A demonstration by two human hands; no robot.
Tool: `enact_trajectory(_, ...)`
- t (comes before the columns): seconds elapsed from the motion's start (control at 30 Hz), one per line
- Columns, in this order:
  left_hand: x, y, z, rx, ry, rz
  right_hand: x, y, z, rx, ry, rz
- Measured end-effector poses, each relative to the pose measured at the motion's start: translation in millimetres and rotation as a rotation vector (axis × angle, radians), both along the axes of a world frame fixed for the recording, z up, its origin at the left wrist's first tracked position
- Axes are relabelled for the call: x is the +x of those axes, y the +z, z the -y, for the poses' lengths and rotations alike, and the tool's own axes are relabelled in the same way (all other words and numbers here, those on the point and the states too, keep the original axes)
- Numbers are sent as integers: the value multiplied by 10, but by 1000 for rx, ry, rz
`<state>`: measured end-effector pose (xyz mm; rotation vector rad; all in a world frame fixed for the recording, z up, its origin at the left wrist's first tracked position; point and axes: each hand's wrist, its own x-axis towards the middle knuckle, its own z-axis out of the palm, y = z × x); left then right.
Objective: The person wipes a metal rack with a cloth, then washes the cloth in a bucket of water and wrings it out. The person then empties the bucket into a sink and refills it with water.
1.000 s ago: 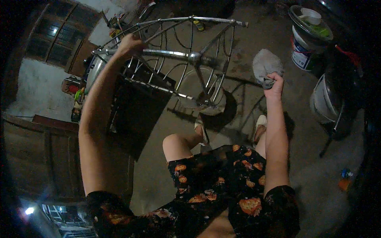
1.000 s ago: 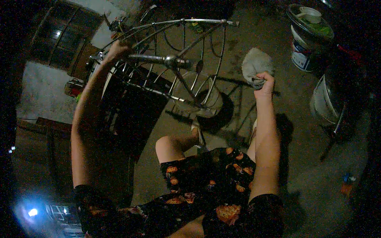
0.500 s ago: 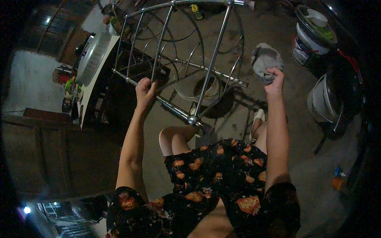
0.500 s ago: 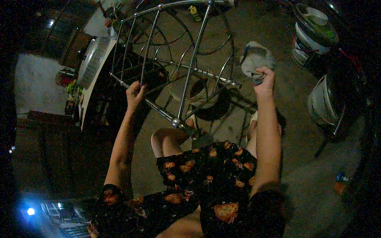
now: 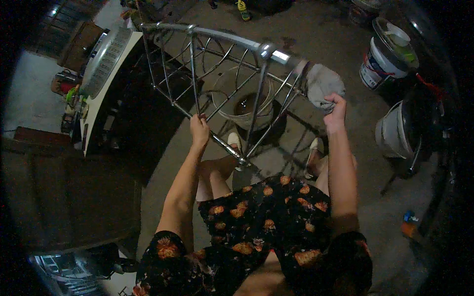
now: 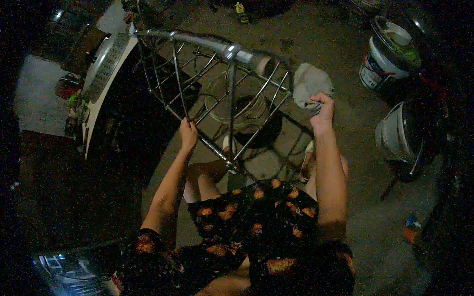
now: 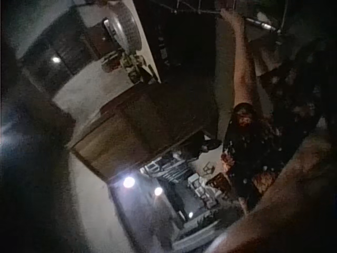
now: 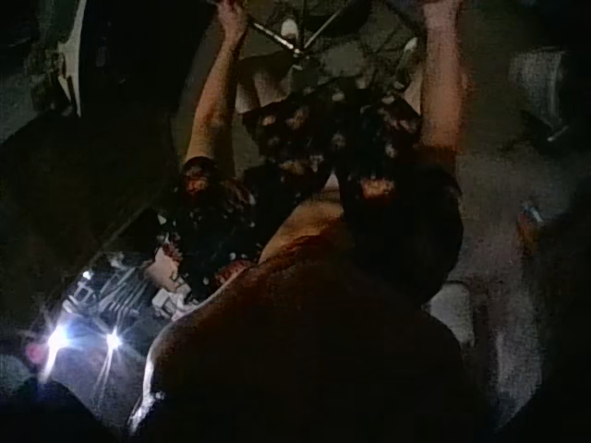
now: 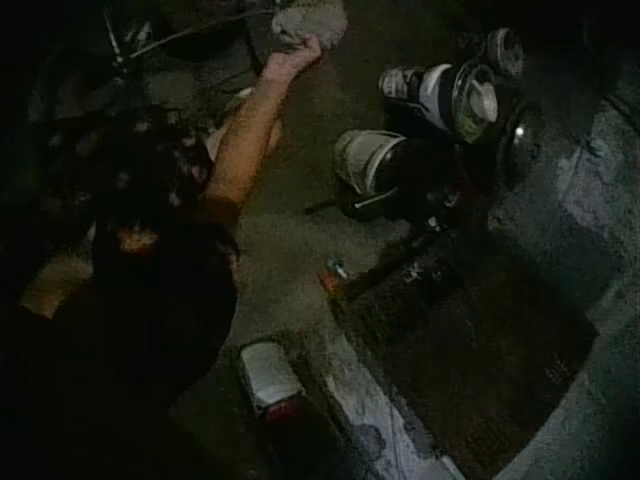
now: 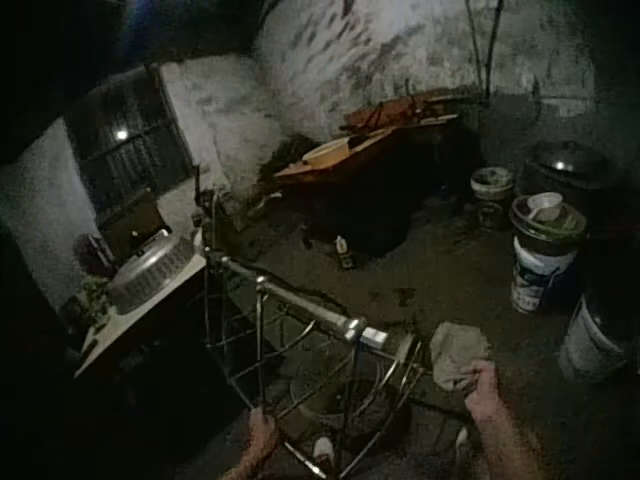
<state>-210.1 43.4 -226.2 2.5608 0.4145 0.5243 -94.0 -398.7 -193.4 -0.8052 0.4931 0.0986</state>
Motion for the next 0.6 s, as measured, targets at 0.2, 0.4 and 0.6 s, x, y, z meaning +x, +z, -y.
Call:
enact_trajectory(0.2,-43,-531,-205,-180,-37,-123,50,-20,-84,14,88,56)
enact_trajectory(0.4,232,-444,33,-306,-93,-152,88,-73,-278,111,97,48)
enact_trajectory(0.6,422,-714,-83,-252,-52,-314,102,-81,-229,14,39,23)
